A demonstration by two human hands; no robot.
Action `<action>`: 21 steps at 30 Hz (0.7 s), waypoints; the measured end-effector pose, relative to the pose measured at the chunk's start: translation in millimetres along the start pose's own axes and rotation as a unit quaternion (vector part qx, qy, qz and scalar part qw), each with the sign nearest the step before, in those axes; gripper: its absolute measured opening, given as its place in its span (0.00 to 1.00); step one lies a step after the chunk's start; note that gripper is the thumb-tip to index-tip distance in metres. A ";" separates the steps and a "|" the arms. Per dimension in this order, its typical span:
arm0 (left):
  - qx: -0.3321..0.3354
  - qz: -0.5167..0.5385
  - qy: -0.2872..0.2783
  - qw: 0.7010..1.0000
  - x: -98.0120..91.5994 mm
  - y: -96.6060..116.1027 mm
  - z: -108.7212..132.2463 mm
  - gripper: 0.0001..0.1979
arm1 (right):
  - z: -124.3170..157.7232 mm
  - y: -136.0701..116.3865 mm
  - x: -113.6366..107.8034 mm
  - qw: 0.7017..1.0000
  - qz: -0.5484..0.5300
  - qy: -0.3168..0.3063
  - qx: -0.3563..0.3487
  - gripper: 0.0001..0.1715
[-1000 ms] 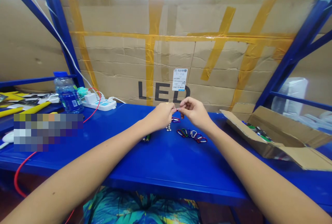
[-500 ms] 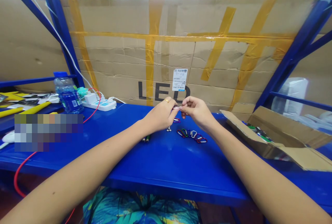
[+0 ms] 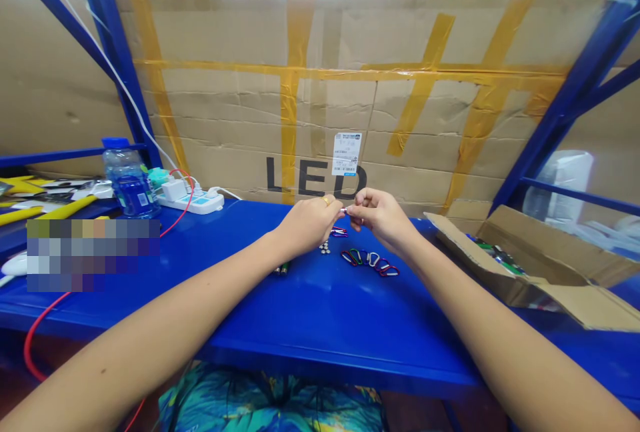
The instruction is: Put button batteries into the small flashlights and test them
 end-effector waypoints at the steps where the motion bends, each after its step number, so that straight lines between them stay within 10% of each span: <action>1: 0.006 -0.012 -0.002 1.000 -0.2 1.0 -0.2 0.15 | 0.5 0.8 0.7 1.000 -0.013 -0.001 0.009 0.24; 11: -0.106 0.061 -0.002 0.993 0.2 -16.9 -1.6 0.10 | -5.6 8.8 -8.1 0.986 0.164 0.028 0.006 0.16; 21: -0.177 0.071 0.008 0.982 1.7 -41.6 0.6 0.08 | 19.8 19.7 33.9 0.803 0.565 -0.188 -0.003 0.08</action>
Point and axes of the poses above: each hand's wrist, its own z-axis away from the middle knuckle, its own x-axis out of the palm, y = z × x, the point moved 6 cm from there along -z, towards the middle knuckle, and after that the axes turned 12 degrees about z, right-handed, at the moved point
